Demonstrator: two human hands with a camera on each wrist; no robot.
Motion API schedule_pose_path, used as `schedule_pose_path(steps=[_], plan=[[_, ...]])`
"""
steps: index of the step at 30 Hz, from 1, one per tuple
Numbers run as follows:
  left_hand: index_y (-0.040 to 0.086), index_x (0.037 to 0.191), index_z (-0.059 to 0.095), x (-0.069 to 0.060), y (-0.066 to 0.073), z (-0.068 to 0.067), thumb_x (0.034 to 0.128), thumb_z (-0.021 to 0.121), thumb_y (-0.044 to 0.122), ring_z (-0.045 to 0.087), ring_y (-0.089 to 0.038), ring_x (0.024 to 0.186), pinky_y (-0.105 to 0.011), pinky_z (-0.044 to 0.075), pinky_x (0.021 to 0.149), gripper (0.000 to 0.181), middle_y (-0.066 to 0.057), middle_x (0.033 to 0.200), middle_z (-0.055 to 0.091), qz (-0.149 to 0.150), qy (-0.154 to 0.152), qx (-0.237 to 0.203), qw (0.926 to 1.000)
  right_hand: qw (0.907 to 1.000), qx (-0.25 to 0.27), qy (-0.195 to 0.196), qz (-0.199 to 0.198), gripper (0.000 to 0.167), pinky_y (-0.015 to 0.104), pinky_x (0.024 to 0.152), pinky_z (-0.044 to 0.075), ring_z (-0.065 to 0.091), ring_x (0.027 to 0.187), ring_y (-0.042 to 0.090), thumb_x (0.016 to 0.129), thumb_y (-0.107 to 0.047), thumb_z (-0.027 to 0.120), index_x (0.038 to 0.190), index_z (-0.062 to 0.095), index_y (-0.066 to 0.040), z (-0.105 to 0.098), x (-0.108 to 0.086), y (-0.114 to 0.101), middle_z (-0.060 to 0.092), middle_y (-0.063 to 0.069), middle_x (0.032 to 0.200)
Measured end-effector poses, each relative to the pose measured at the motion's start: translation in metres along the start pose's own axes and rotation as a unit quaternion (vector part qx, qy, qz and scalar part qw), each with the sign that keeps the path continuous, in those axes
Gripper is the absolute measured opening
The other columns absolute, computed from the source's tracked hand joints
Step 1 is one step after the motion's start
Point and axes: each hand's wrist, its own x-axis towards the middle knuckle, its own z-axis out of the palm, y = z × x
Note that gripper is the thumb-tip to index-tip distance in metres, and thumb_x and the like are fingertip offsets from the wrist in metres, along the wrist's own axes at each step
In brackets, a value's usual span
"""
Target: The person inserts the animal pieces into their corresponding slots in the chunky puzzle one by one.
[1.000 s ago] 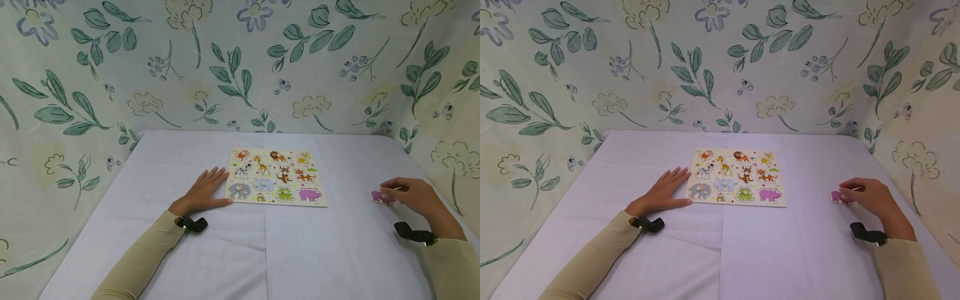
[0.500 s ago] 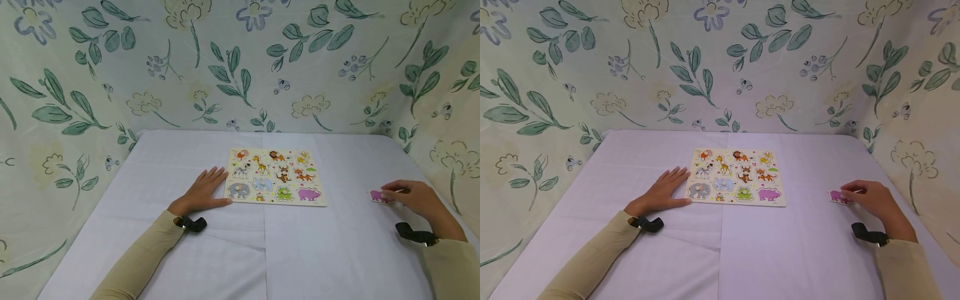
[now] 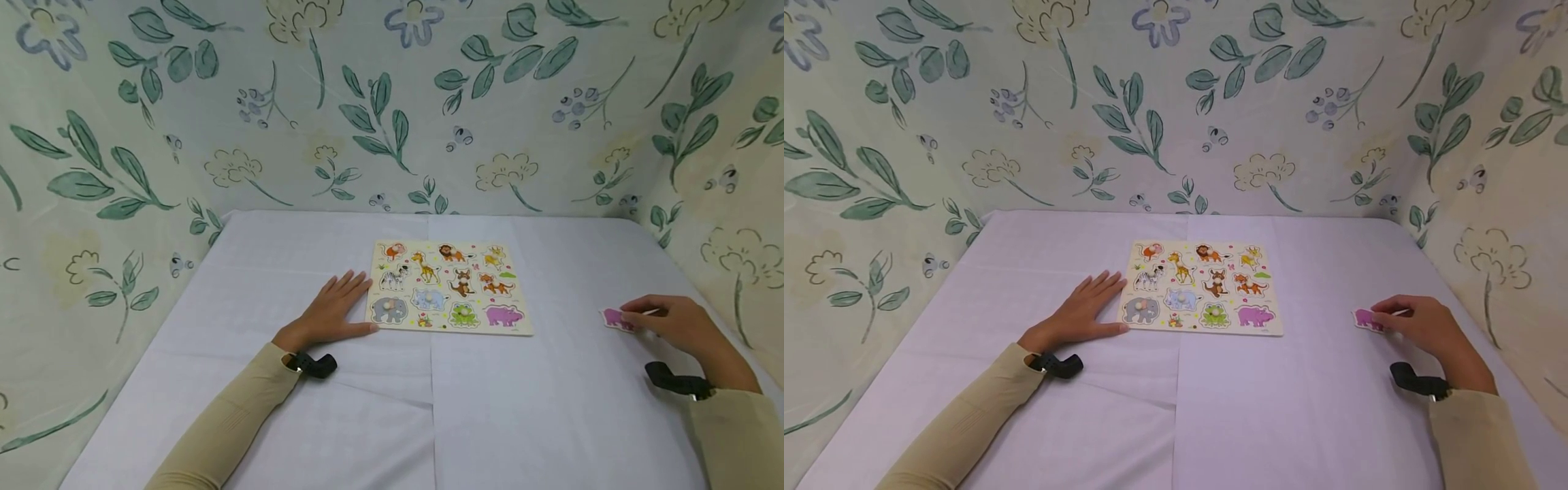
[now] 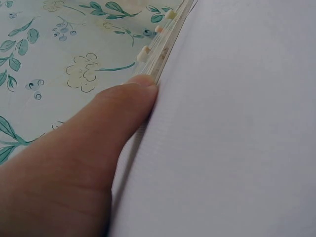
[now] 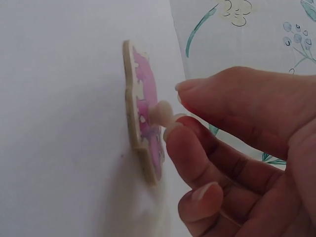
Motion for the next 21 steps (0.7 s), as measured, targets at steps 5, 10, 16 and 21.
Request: schedule_pose_path(steps=[5, 10, 16, 21], plan=[[0.019, 0.155, 0.024, -0.0003, -0.0003, 0.0003, 0.0792, 0.044, 0.082, 0.007, -0.024, 0.148, -0.048, 0.004, 0.118, 0.1, -0.001, 0.16, 0.018, 0.002, 0.002, -0.003, 1.0, 1.0, 0.001, -0.004, -0.001, 0.051, 0.028, 0.054, 0.047, 0.059, 0.08, 0.024, 0.089, -0.041, 0.069, 0.111, 0.066, 0.005, -0.0006, -0.0003, -0.0006, 0.064, 0.026, 0.105], [0.018, 0.155, 0.024, -0.0003, 0.0002, -0.0001, 0.0794, 0.045, 0.081, 0.008, -0.025, 0.148, -0.049, 0.005, 0.118, 0.1, -0.002, 0.16, 0.018, 0.003, 0.003, -0.006, 1.0, 1.0, 0.002, -0.009, 0.001, 0.051, 0.027, 0.055, 0.048, 0.059, 0.081, 0.025, 0.088, -0.04, 0.07, 0.112, 0.065, 0.005, 0.0, -0.0005, -0.0004, 0.064, 0.025, 0.105], [0.018, 0.155, 0.024, 0.0003, -0.0003, 0.001, 0.079, 0.044, 0.082, 0.008, -0.025, 0.148, -0.048, 0.005, 0.118, 0.101, -0.002, 0.16, 0.018, 0.002, 0.002, 0.0, 1.0, 0.9998, 0.007, -0.017, 0.0, 0.052, 0.027, 0.056, 0.049, 0.059, 0.081, 0.025, 0.088, -0.04, 0.07, 0.112, 0.065, 0.006, -0.0001, -0.0017, -0.0005, 0.065, 0.024, 0.104], [0.019, 0.155, 0.024, 0.0009, -0.0006, 0.0008, 0.0788, 0.043, 0.083, 0.008, -0.024, 0.148, -0.047, 0.004, 0.118, 0.101, -0.001, 0.161, 0.018, 0.001, 0.002, 0.003, 1.0, 0.9998, 0.005, -0.017, -0.003, 0.051, 0.028, 0.056, 0.05, 0.059, 0.081, 0.023, 0.088, -0.042, 0.069, 0.111, 0.066, 0.004, 0.001, -0.0009, 0.0021, 0.065, 0.023, 0.105]])
